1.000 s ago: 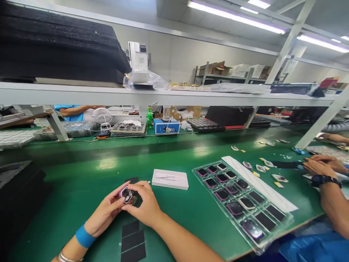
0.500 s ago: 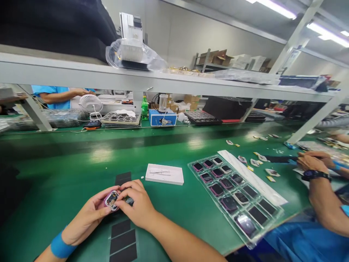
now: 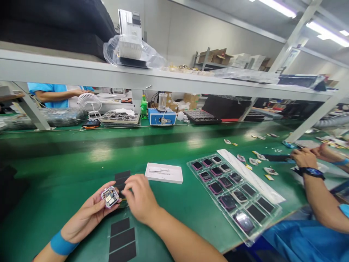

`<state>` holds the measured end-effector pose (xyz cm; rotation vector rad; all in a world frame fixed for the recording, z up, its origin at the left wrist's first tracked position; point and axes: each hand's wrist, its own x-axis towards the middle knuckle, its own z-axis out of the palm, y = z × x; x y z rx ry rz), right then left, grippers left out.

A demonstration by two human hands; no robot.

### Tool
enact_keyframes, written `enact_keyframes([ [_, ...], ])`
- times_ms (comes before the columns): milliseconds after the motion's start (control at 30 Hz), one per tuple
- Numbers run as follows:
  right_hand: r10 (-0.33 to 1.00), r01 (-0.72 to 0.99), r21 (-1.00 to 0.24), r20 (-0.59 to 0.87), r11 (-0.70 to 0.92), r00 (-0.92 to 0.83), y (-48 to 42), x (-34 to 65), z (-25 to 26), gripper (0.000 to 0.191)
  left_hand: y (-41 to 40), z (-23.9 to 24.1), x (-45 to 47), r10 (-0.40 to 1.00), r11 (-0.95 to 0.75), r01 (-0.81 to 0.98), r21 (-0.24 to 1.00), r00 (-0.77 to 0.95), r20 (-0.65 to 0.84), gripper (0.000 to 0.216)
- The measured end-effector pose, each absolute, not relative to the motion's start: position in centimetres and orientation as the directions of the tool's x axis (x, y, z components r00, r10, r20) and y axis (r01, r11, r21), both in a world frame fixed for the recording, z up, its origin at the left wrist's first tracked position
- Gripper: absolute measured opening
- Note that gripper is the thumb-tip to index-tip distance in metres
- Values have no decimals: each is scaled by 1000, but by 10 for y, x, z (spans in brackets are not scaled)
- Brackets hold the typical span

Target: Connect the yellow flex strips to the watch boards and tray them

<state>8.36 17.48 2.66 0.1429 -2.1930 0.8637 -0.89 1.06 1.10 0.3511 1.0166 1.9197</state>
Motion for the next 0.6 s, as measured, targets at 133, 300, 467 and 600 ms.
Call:
enact_keyframes([
  [133,461,10,-588,622,808,-633,218,78,31,10,6,9,-10,850,-229,-628,744,-502,-162,47],
  [300,545,143,-630,510,763,-665,230,76,32,6,7,8,-7,866,-208,-618,758,-476,-150,44],
  [467,327,-204,-709,536,675,-778,179,84,35,3,13,13,0,863,-174,-522,835,-490,-127,41],
  [600,236,-364,-707,598,606,-766,156,91,35,3,19,16,5,854,-203,-462,863,-514,-74,39],
])
